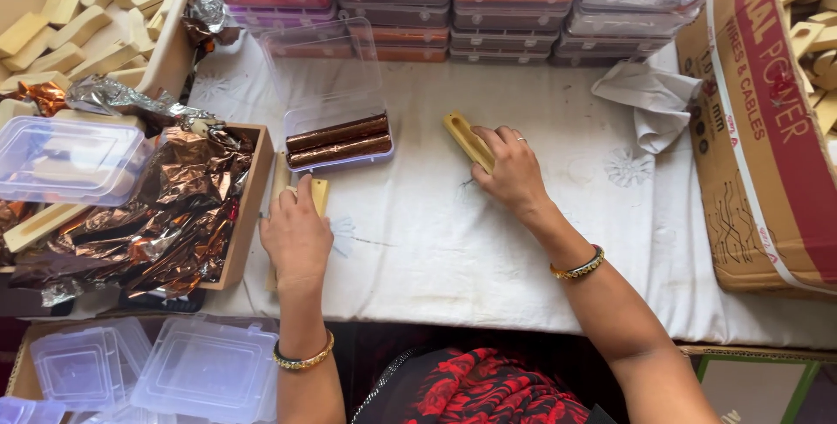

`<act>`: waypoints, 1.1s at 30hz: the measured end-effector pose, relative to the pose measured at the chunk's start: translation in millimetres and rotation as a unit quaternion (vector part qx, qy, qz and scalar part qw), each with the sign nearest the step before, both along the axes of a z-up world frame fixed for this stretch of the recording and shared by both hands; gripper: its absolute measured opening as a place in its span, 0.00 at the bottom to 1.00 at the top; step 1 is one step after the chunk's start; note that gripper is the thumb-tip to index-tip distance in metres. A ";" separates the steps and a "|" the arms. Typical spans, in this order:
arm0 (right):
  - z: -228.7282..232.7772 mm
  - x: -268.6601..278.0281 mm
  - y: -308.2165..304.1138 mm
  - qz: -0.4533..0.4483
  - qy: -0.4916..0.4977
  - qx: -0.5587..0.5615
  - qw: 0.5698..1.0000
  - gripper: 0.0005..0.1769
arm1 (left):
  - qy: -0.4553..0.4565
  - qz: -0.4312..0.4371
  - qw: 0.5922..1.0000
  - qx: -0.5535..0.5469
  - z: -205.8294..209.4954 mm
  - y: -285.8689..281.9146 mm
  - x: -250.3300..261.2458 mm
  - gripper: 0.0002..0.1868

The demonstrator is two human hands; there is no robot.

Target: The person sits at a table and wraps small wooden blocks in copper-colored foil. They wipe the blocks with a white cloth before wrapping them and then place the wrapped items into a clear plastic container. The person repeats this process with multiple blocks.

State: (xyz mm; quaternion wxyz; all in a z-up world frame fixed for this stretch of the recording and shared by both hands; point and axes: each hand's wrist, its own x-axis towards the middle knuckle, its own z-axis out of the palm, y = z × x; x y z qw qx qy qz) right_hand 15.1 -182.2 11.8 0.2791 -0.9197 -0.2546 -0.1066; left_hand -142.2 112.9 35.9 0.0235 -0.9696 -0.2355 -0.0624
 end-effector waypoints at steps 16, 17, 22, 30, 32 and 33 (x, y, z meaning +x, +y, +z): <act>6.3 11.4 -11.5 -0.089 0.083 -0.007 0.993 0.29 | -0.110 -0.237 0.859 -0.440 -49.2 -98.9 155.2 0.37; -3.2 14.0 -11.5 -0.077 0.070 -0.013 0.995 0.25 | -0.130 -0.227 0.897 -0.356 -51.9 -102.8 156.1 0.35; -6.4 14.7 -11.6 -0.042 0.054 0.008 0.998 0.24 | -0.114 -0.245 0.891 -0.365 -46.5 -111.8 149.3 0.49; 9.7 12.3 -11.3 -0.043 0.080 0.016 0.996 0.29 | -0.051 -0.227 0.906 -0.354 -31.0 -126.3 154.9 0.55; 13.7 12.2 -13.1 -0.057 0.064 -0.001 0.996 0.34 | -0.020 -0.226 0.906 -0.358 -34.6 -126.5 160.0 0.58; 11.7 12.9 -13.6 -0.057 0.064 -0.002 0.996 0.34 | -0.020 -0.226 0.905 -0.359 -42.3 -125.4 164.0 0.58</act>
